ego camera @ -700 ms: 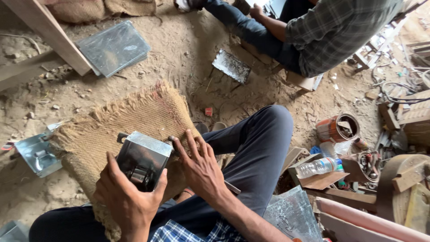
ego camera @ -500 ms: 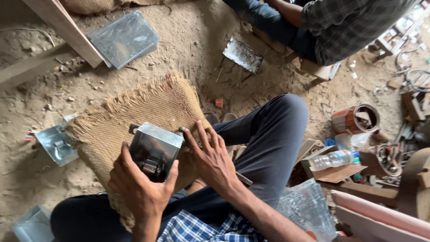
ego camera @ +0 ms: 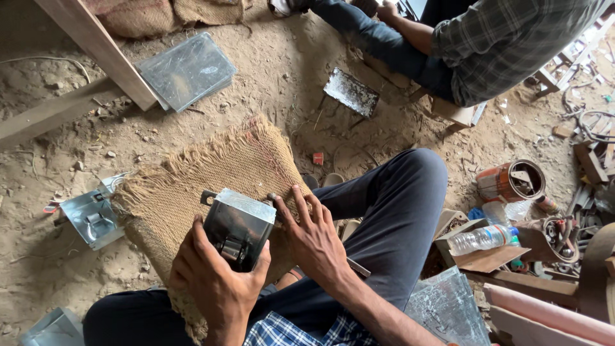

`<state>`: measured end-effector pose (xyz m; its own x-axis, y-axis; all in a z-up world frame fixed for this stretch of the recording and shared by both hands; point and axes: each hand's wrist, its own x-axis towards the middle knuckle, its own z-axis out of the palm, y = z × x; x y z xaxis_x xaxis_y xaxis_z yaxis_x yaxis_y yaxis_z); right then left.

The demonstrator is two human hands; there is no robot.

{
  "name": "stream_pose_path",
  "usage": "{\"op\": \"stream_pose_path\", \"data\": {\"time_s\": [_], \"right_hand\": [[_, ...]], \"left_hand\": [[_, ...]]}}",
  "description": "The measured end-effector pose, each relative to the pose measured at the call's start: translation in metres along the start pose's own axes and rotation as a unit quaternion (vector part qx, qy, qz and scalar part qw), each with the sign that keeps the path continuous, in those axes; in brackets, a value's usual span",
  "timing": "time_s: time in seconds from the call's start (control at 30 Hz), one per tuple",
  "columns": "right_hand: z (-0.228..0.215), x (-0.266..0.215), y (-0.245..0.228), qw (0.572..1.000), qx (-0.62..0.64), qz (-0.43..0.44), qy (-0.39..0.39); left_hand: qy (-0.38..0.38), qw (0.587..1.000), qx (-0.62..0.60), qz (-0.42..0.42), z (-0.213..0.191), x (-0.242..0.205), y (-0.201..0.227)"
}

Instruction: The person sits on the ground and uses a hammer to flatten and shape a rectangular metal box. They repeatedly strike the box, flip it, and adjust its position on a burlap mat. The person also handles a metal ring and other metal pieces during the process.

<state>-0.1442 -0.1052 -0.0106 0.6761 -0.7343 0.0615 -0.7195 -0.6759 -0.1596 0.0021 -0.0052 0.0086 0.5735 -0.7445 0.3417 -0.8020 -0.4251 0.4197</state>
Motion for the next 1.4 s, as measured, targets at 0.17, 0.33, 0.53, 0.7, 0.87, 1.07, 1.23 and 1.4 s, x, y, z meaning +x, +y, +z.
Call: {"op": "stream_pose_path", "data": {"time_s": [0.17, 0.33, 0.53, 0.7, 0.87, 1.07, 1.23, 1.4], "right_hand": [[0.0033, -0.001, 0.0003, 1.0, -0.007, -0.003, 0.004], [0.0056, -0.0002, 0.0014, 1.0, 0.005, 0.001, 0.008], [0.0064, 0.0005, 0.0029, 1.0, 0.003, 0.004, -0.007], [0.0049, 0.0014, 0.0029, 1.0, -0.02, 0.002, -0.017], [0.0034, 0.0002, 0.0044, 1.0, 0.014, 0.003, -0.003], [0.0048, 0.0015, 0.0029, 1.0, 0.005, 0.006, -0.011], [0.006, -0.0001, 0.0057, 1.0, 0.003, 0.006, -0.013], [0.008, 0.0009, 0.0041, 1.0, 0.006, 0.003, -0.005]], "left_hand": [[0.001, 1.0, -0.003, -0.005, -0.0007, -0.0019, -0.0002], [-0.006, 1.0, 0.0, -0.003, 0.0018, -0.0026, -0.0012], [-0.01, 1.0, -0.005, 0.001, 0.0046, -0.0027, -0.0039], [-0.013, 0.999, -0.034, 0.003, 0.0036, -0.0006, -0.0026], [-0.031, 0.999, 0.005, -0.017, 0.0024, -0.0001, 0.0004], [-0.026, 1.0, -0.002, -0.003, 0.0044, -0.0009, -0.0034], [-0.027, 1.0, -0.009, 0.003, 0.0079, -0.0024, -0.0049], [-0.025, 1.0, -0.001, 0.003, 0.0078, -0.0036, -0.0067]]}}
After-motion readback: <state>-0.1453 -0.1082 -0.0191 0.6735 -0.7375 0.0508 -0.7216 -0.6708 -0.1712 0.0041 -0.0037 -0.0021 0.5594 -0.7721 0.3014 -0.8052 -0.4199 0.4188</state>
